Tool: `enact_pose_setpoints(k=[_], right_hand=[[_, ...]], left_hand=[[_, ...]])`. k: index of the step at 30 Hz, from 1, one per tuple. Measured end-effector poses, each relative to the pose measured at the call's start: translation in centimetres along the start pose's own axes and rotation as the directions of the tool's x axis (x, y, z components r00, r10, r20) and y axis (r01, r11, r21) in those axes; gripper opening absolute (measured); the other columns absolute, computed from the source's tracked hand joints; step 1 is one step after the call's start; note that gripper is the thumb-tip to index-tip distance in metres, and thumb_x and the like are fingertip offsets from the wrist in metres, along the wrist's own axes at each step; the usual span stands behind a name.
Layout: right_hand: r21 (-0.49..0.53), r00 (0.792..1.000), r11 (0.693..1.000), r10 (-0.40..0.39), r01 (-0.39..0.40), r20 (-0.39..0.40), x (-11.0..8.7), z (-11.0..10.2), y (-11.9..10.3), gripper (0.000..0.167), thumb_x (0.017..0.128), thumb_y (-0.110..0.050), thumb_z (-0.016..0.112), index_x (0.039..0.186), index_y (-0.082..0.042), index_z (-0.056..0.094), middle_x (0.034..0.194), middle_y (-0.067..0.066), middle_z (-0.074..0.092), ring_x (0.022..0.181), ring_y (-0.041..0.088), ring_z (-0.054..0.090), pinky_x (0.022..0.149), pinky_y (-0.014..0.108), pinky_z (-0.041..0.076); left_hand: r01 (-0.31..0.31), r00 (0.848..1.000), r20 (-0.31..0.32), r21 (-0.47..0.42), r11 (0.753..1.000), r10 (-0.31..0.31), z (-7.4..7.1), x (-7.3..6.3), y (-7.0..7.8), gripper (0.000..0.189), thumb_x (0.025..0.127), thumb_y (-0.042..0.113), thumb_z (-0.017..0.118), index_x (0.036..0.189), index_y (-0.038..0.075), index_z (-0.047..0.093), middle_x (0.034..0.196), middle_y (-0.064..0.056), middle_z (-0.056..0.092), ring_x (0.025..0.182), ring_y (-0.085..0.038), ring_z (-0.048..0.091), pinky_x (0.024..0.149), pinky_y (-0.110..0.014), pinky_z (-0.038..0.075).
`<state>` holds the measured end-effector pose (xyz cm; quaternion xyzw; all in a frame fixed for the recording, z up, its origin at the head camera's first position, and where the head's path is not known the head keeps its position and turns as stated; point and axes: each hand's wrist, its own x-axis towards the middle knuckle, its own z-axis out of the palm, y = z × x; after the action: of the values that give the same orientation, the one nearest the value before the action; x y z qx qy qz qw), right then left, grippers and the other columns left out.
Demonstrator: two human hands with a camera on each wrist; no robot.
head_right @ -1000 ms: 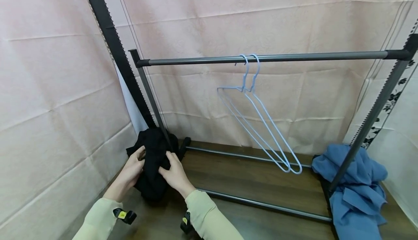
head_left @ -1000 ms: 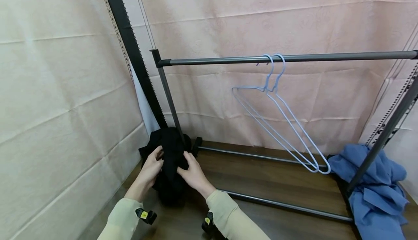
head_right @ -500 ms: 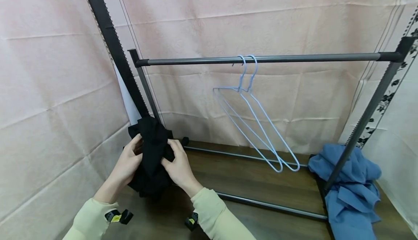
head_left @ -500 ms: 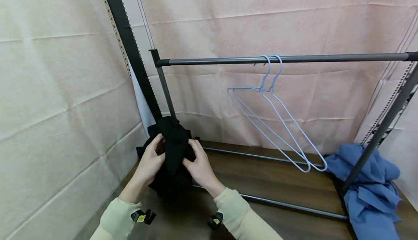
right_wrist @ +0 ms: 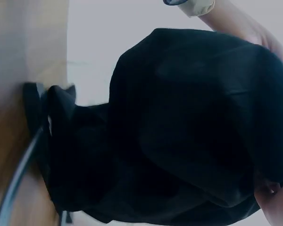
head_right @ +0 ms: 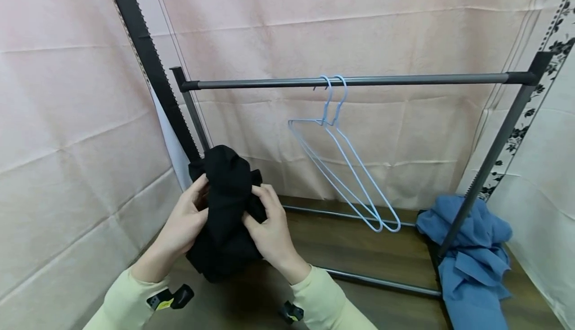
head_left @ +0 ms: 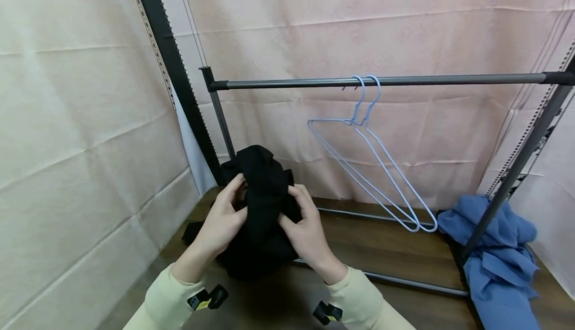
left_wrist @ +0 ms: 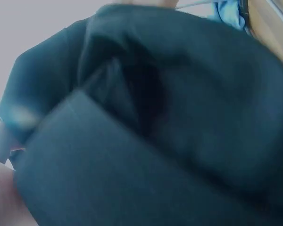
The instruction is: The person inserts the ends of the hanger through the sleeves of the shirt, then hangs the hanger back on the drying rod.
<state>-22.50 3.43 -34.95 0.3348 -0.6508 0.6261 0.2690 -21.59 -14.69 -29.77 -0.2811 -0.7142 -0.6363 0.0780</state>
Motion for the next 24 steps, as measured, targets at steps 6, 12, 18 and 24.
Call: enact_pose_setpoints(k=[6, 12, 18, 24], right_hand=[[-0.092, 0.997, 0.994, -0.065, 0.061, -0.042, -0.7, -3.2, -1.5, 0.042, 0.089, 0.013, 0.066, 0.126, -0.007, 0.062, 0.121, 0.008, 0.059, 0.112, 0.021, 0.054, 0.096, 0.029, 0.044], [-0.158, 0.996, 0.985, -0.075, 0.068, -0.039, -2.6, -6.2, -2.1, 0.044, 0.087, 0.019, 0.064, 0.123, -0.006, 0.063, 0.121, 0.008, 0.059, 0.111, 0.019, 0.055, 0.096, 0.026, 0.045], [-0.258, 0.998, 0.965, -0.055, 0.048, -0.018, -5.5, -8.5, -1.1, 0.048, 0.084, 0.023, 0.065, 0.121, -0.007, 0.064, 0.118, 0.005, 0.059, 0.106, 0.015, 0.057, 0.093, 0.022, 0.045], [-0.361, 0.999, 0.932, 0.015, -0.028, -0.038, -8.2, -10.6, 0.7, 0.051, 0.082, 0.02, 0.071, 0.124, -0.008, 0.063, 0.114, 0.003, 0.061, 0.098, 0.011, 0.057, 0.086, 0.017, 0.045]], left_hand=[[-0.05, 0.993, 0.104, 0.01, 0.999, 0.049, 2.5, 0.8, 1.2, 0.037, 0.099, 0.003, 0.062, 0.134, 0.01, 0.053, 0.121, -0.01, 0.063, 0.104, -0.024, 0.06, 0.085, -0.032, 0.051], [-0.05, 0.983, 0.181, 0.087, 0.995, 0.033, 4.9, 1.0, 0.7, 0.033, 0.099, 0.007, 0.063, 0.131, 0.013, 0.055, 0.119, -0.005, 0.063, 0.103, -0.02, 0.06, 0.087, -0.034, 0.05], [-0.014, 0.968, 0.25, 0.164, 0.986, -0.028, 7.0, 0.6, -2.0, 0.03, 0.099, 0.011, 0.064, 0.127, 0.015, 0.056, 0.12, 0.0, 0.059, 0.105, -0.017, 0.057, 0.091, -0.035, 0.048], [0.065, 0.94, 0.309, 0.261, 0.963, -0.147, 8.0, -0.4, -5.3, 0.021, 0.101, 0.024, 0.064, 0.118, 0.018, 0.055, 0.109, 0.003, 0.057, 0.092, -0.015, 0.055, 0.08, -0.032, 0.047]])
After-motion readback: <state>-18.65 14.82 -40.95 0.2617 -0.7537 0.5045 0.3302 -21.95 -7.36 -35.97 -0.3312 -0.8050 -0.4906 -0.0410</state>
